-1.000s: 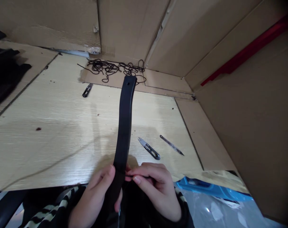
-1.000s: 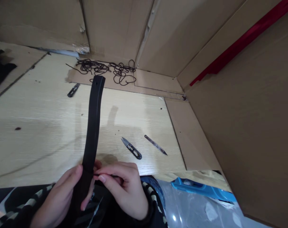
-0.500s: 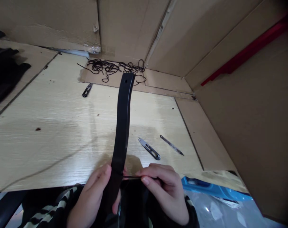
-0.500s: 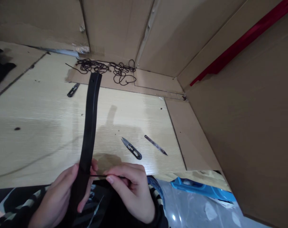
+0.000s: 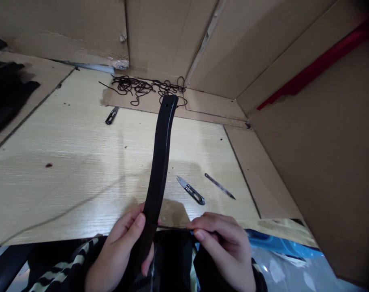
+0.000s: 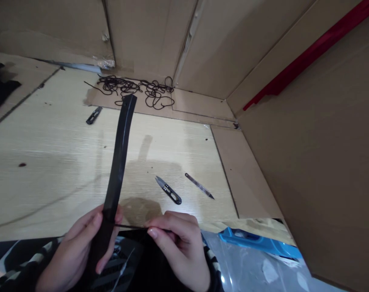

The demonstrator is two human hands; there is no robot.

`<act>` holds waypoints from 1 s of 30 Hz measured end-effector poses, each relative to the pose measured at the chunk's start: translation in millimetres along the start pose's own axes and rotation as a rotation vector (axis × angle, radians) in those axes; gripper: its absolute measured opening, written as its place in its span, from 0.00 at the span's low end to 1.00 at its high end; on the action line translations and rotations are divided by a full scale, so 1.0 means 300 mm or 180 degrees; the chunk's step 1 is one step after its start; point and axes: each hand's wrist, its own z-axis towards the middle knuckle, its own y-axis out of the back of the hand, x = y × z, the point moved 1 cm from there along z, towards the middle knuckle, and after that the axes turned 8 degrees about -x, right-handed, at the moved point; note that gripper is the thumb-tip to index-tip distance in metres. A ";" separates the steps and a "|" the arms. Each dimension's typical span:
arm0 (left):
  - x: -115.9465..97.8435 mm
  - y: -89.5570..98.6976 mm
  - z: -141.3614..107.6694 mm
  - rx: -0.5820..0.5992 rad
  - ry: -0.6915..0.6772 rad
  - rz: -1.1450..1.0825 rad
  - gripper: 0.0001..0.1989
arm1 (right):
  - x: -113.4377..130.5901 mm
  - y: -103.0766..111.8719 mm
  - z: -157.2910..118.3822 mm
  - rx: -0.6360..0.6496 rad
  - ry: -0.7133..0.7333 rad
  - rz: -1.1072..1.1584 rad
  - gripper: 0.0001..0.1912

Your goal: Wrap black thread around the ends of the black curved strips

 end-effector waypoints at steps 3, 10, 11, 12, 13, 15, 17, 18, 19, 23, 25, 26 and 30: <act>-0.006 0.006 0.002 0.0036 -0.0178 -0.0096 0.19 | 0.002 0.009 0.000 -0.0010 0.0050 -0.0063 0.05; -0.015 -0.002 0.008 0.0209 -0.0221 -0.0258 0.19 | 0.018 0.026 -0.001 0.0062 0.0181 -0.0073 0.04; -0.013 -0.003 0.007 0.0179 -0.0168 -0.0253 0.22 | 0.017 0.026 0.001 0.0083 0.0184 -0.0063 0.04; -0.012 -0.003 0.006 0.0155 -0.0123 -0.0229 0.24 | 0.015 0.026 0.003 0.0126 0.0178 -0.0042 0.04; -0.012 -0.003 0.005 0.0138 -0.0097 -0.0180 0.25 | 0.012 0.026 0.007 0.0190 0.0162 -0.0007 0.04; -0.016 -0.003 0.004 0.0107 -0.0107 -0.0039 0.23 | 0.004 0.027 0.017 0.0369 0.0081 0.0054 0.06; -0.026 -0.003 0.005 0.0075 -0.0163 0.0094 0.22 | -0.005 0.026 0.026 0.0598 -0.0041 -0.0005 0.09; -0.032 -0.004 0.005 0.0049 -0.0184 0.0159 0.22 | -0.008 0.025 0.029 0.0719 -0.0091 -0.0071 0.09; -0.036 -0.004 0.006 -0.0002 -0.0201 0.0224 0.22 | -0.011 0.022 0.030 0.0840 -0.0141 -0.0133 0.07; -0.038 -0.003 0.003 -0.0168 -0.0227 0.0380 0.25 | -0.013 -0.014 0.017 0.1262 -0.0405 0.0058 0.22; -0.030 -0.003 0.001 -0.0161 -0.0239 0.0390 0.23 | -0.009 -0.044 0.008 0.1303 -0.0527 0.0310 0.29; -0.026 -0.004 0.000 -0.0143 -0.0241 0.0386 0.22 | -0.007 -0.060 0.007 0.1285 -0.0549 0.0445 0.30; -0.015 -0.015 0.002 -0.0120 -0.0219 0.0351 0.22 | -0.002 -0.121 0.021 0.1162 -0.0631 0.0984 0.32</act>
